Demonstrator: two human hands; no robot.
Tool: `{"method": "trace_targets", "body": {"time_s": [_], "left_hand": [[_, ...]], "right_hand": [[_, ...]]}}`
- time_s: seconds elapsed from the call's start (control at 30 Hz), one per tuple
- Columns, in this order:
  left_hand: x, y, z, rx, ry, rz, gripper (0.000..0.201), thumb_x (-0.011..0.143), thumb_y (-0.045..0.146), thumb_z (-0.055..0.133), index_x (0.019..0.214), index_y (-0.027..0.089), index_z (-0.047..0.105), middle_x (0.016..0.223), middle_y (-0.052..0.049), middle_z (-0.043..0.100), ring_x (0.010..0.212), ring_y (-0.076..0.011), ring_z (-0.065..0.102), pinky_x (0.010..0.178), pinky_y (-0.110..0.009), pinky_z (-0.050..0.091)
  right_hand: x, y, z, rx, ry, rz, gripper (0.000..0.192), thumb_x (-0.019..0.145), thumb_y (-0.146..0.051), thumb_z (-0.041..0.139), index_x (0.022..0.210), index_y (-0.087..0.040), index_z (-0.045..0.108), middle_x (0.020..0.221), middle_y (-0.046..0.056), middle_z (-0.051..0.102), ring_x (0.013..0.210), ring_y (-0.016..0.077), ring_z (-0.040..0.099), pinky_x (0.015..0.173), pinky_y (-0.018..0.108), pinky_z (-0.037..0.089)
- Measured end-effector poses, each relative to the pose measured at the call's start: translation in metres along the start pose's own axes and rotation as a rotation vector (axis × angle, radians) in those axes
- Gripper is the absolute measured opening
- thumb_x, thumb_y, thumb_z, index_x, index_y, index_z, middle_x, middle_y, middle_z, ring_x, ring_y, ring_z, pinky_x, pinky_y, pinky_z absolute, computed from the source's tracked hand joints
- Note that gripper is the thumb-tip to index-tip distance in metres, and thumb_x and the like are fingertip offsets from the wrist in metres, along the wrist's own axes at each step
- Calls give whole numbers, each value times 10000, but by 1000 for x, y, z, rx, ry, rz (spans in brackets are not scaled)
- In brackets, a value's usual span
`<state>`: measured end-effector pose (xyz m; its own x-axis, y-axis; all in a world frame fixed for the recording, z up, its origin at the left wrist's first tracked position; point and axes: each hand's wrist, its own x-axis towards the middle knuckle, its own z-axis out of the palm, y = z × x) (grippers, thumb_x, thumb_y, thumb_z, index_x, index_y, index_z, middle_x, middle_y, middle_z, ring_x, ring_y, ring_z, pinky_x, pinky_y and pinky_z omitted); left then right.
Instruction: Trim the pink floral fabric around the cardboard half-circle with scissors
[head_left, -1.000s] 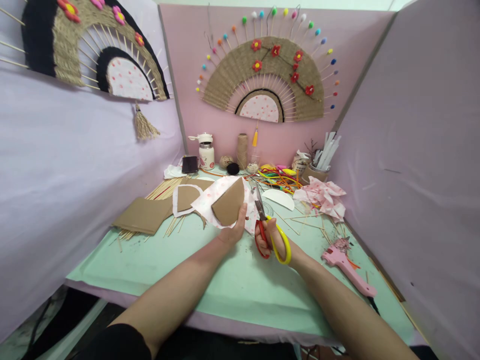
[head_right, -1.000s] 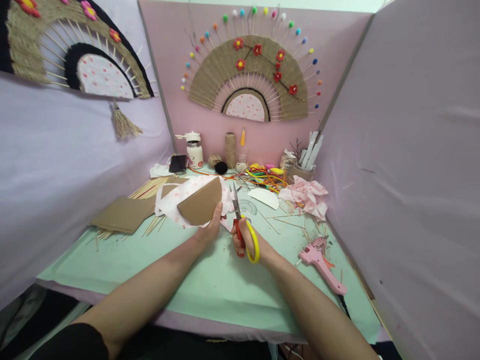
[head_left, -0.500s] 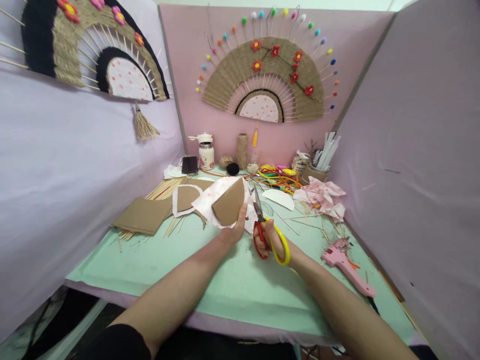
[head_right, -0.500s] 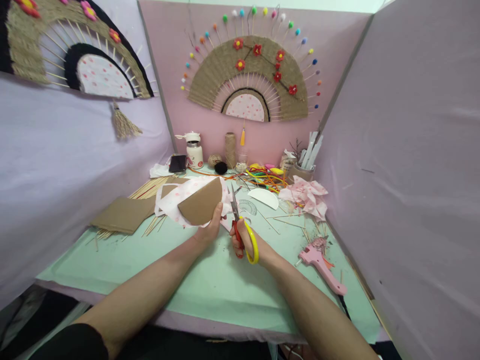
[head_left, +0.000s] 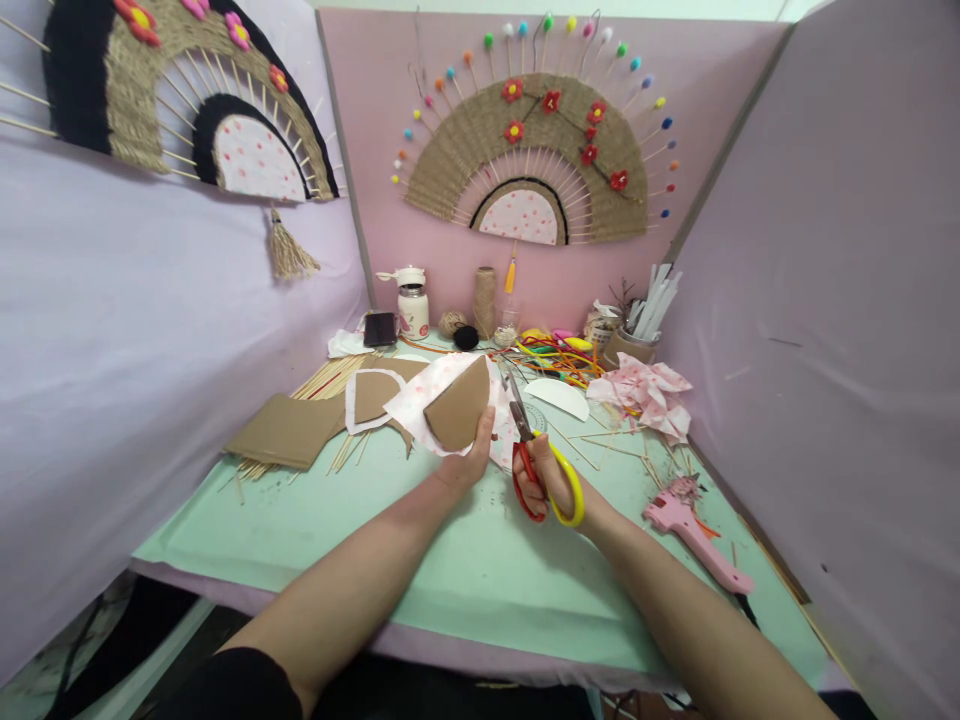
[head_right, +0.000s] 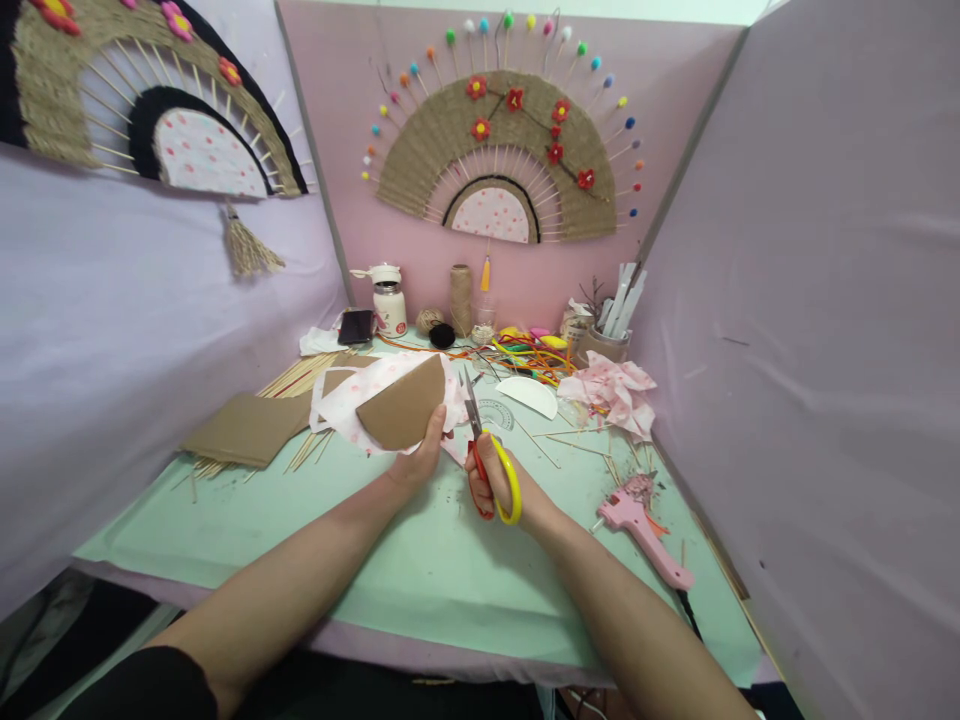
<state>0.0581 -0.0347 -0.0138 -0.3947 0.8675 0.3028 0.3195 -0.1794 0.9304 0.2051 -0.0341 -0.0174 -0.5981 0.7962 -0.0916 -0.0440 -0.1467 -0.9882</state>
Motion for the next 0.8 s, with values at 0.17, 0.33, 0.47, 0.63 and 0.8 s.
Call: {"method": "trace_targets", "body": {"time_s": [0.17,0.33,0.47,0.63,0.8], "left_hand": [[-1,4,-1,-8,4,-10,431,833,531,469,534,227,522,673,-66,661,721,-199,629,861,-312,438],[-1,4,-1,-2,6,5,418,835,525,470,549,226,533,666,-68,661,717,-207,636,867,-328,442],[0,4,-1,4,18,24,419,839,516,465,543,229,538,674,-70,668,741,-211,642,910,-338,427],[0,3,0,10,36,55,423,835,519,469,534,230,537,679,-76,666,763,-220,637,932,-355,417],[1,0,0,-7,8,46,435,839,531,451,529,234,518,651,-68,654,721,-216,632,888,-350,438]], "right_hand": [[-1,-1,0,-1,7,-8,662,712,-851,296,711,-204,438,386,-95,326,282,69,309,277,210,328],[-3,-5,2,-17,11,-8,660,715,-849,300,721,-203,436,384,-99,322,281,69,305,281,207,323],[-3,-7,3,-9,14,1,660,700,-858,311,714,-207,422,379,-106,309,276,66,284,275,208,317],[-2,-4,2,-21,9,-17,657,717,-849,292,730,-207,427,385,-106,311,280,66,284,276,203,313],[-2,-1,1,-31,-25,-39,637,755,-822,261,739,-206,421,413,-100,311,296,68,295,302,214,339]]}}
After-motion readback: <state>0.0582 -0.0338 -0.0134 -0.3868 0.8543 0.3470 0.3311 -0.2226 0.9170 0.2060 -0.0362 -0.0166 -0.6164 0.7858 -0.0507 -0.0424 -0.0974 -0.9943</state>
